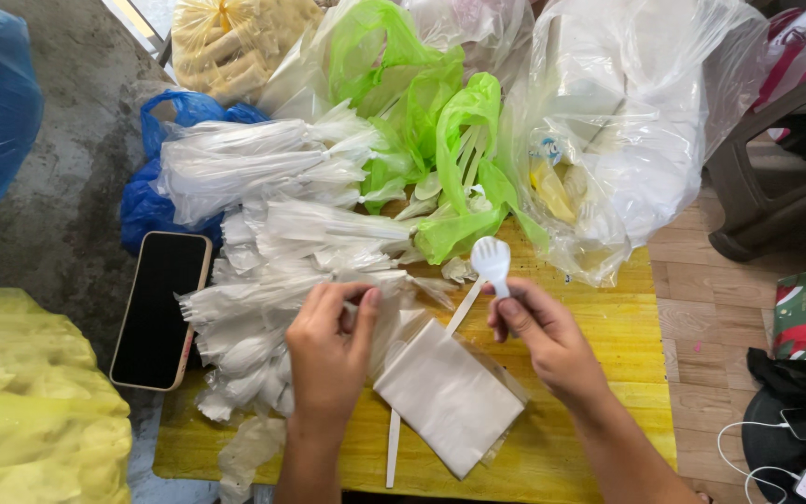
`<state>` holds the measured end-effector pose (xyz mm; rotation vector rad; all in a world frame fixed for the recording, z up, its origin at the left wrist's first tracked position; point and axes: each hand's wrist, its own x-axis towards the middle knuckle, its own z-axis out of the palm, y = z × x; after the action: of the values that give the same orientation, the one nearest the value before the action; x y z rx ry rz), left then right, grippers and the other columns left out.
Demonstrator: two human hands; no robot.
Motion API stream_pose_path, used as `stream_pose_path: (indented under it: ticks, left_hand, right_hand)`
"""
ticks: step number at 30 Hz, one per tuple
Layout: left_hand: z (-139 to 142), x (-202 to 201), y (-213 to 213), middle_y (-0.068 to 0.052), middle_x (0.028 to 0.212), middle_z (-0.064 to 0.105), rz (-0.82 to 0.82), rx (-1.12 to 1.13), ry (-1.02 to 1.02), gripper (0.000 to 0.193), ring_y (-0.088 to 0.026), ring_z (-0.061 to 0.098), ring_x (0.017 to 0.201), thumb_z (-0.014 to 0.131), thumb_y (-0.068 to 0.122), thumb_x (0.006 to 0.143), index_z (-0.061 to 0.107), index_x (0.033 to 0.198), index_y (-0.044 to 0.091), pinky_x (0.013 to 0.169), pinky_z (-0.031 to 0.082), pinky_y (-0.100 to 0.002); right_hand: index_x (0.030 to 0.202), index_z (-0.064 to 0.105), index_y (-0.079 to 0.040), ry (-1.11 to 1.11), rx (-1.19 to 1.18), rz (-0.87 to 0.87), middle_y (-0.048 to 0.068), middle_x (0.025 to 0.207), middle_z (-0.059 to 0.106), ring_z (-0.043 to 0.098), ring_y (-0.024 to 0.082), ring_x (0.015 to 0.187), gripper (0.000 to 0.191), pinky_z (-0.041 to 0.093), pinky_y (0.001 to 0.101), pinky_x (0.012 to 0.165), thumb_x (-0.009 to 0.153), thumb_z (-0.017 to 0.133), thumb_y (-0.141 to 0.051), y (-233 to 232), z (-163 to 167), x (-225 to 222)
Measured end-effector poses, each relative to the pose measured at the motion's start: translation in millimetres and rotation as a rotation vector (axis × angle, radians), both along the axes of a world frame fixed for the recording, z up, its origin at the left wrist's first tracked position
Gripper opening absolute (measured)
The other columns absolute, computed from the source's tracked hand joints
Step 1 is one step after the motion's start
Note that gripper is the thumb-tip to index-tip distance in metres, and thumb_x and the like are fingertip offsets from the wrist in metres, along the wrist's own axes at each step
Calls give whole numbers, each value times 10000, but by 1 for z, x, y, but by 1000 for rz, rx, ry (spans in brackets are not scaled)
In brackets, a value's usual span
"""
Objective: The person repeatedly picks up a plastic spoon and fork, places them on a small white paper napkin, folds the napkin around the cutlery, and then inserts the bundle into a small clear plastic bag. The person ties the bag closed and sets it aside, repeating the process with new items.
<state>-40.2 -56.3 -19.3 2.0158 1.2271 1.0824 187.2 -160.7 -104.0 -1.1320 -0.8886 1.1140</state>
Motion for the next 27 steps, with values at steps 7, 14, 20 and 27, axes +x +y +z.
stream_pose_path:
  ticks: [7,14,20,27]
  left_hand:
    - [11,9,-10,-98,922,740,-207,19,-118,127,-164,697,722,708,124,954,736,1027,24,648,562,-277]
    - [-43,160,17,-175,994,731,-471,93,-340,165,-289,741,890,676,71,956,712,1101,1,801,596,-361]
    - [-86,285,66,-229,926,718,-193,172,-284,72,-403,713,908,688,64,899,710,903,-5,797,554,-449]
    - [-76,314,85,-221,822,711,-118,124,-514,200,-401,713,769,717,205,929,711,916,5,676,540,-453]
  right_hand:
    - [1242,609,17,194,101,-205,23,873,535,467,112,778,247,384,251,693,1101,463,-124,1,-10,8]
    - [1266,547,-4,52,399,-640,33,929,547,444,105,795,208,375,260,702,1122,444,-114,-4,-5,27]
    - [1281,542,10,0,379,-689,41,907,545,455,100,786,234,368,249,690,1112,446,-121,-1,-13,27]
    - [1251,576,37,18,324,-659,48,891,556,464,107,778,257,368,250,677,1089,469,-131,-3,-20,23]
